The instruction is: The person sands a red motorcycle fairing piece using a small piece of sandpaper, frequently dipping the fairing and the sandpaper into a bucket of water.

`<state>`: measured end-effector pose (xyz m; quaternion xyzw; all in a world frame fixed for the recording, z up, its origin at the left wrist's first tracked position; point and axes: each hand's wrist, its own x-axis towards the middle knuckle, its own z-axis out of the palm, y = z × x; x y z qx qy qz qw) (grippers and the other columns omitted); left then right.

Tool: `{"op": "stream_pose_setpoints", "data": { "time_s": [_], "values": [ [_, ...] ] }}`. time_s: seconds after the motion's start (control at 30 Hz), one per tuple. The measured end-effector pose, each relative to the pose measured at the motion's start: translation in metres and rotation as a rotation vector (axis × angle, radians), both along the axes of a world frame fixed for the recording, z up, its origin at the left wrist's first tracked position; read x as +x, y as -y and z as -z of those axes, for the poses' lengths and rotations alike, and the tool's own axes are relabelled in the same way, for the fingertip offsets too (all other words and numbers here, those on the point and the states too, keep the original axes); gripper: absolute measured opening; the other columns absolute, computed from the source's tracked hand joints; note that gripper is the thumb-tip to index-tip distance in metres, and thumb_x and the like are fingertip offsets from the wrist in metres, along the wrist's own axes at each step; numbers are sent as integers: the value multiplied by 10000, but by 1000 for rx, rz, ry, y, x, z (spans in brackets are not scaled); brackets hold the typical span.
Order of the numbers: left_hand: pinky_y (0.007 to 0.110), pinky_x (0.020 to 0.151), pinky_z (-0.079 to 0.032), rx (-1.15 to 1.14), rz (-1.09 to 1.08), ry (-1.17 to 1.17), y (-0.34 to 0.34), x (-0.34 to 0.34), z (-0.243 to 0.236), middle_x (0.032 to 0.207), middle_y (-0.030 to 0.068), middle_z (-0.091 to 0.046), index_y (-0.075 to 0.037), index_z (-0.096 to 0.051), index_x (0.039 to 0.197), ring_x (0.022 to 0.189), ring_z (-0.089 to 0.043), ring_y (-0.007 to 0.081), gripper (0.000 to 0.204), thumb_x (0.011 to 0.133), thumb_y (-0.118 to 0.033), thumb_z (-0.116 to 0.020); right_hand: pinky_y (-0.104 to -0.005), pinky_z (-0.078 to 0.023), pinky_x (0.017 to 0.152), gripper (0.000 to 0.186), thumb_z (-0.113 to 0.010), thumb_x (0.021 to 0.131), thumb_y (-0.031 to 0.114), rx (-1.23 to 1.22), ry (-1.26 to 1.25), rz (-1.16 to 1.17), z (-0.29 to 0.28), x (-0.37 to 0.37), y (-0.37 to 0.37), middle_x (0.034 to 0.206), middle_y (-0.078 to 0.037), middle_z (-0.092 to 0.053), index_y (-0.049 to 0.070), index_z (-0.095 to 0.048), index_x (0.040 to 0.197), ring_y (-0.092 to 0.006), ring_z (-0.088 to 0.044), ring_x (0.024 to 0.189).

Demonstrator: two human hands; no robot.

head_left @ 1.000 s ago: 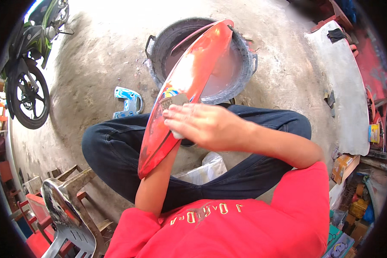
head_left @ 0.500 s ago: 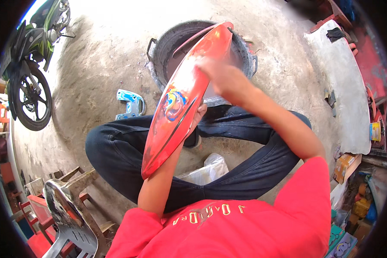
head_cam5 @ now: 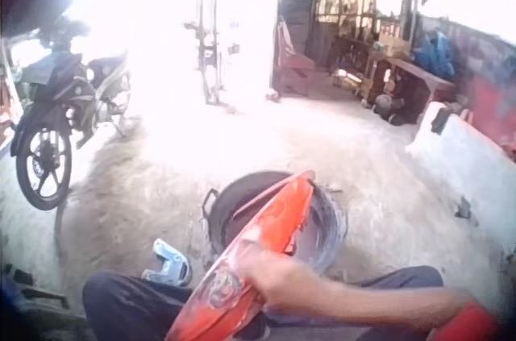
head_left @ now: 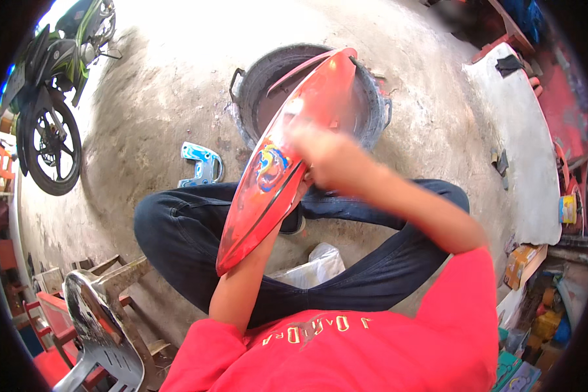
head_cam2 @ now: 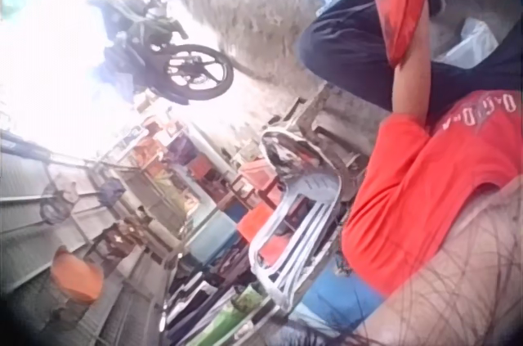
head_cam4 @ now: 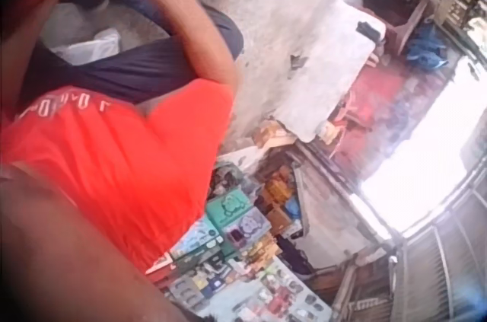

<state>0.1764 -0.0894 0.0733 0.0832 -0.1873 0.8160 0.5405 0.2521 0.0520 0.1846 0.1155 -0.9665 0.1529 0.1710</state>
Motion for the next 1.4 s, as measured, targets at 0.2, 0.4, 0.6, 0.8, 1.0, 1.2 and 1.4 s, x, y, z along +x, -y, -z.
{"op": "stream_pose_setpoints", "data": {
  "time_s": [0.2,0.4,0.6,0.8,1.0,1.2,1.4],
  "values": [
    [423,777,-480,-498,-71,68,9,6,-22,1216,82,-682,-108,-622,1295,960,-597,273,408,1030,-411,-552,-445,-542,1070,332,-605,929,96,-45,-115,-120,-5,-9,-5,1252,-270,-697,-57,-655,1219,-376,-677,1221],
    [408,835,-481,-250,-71,14,5,10,-17,1281,89,-671,-91,-597,1330,1085,-603,207,357,1039,-285,-524,-439,-490,1132,404,-566,959,99,54,-74,-136,-10,-14,4,1371,-237,-653,-40,-615,1336,-351,-627,1312],
    [403,812,-469,-314,-53,73,10,11,-23,1271,103,-664,-94,-597,1316,1047,-607,222,369,1040,-324,-512,-429,-592,948,319,-607,935,119,-2,14,9,-3,-35,-31,1172,-219,-720,-29,-651,1214,-345,-716,1117],
    [372,738,-409,-541,-55,-8,7,7,-35,1205,84,-668,-115,-597,1300,952,-577,233,337,1044,-320,-520,-446,-563,1018,349,-594,926,80,84,-78,-232,-15,-11,8,1226,-211,-710,-39,-636,1252,-339,-707,1152],
    [373,772,-428,-120,-20,-94,5,8,-25,1249,80,-666,-127,-583,1341,1055,-592,246,343,1062,-306,-494,-424,-499,1104,386,-566,931,40,-50,200,103,-5,-24,-41,1283,-265,-669,-49,-611,1303,-393,-642,1244],
    [392,778,-436,-288,-52,63,8,10,-9,1297,86,-672,-129,-598,1345,1042,-607,251,408,1022,-373,-555,-433,-509,1119,412,-556,953,86,116,-124,-261,-14,-1,14,1389,-212,-660,-37,-627,1340,-314,-658,1288],
    [423,791,-456,-222,-33,55,5,10,-7,1363,82,-657,-133,-594,1380,1117,-601,256,481,1001,-429,-589,-436,-472,1148,425,-557,951,74,-67,68,87,-6,-15,-25,1374,-287,-633,-75,-595,1347,-375,-608,1329]
  ]
}}
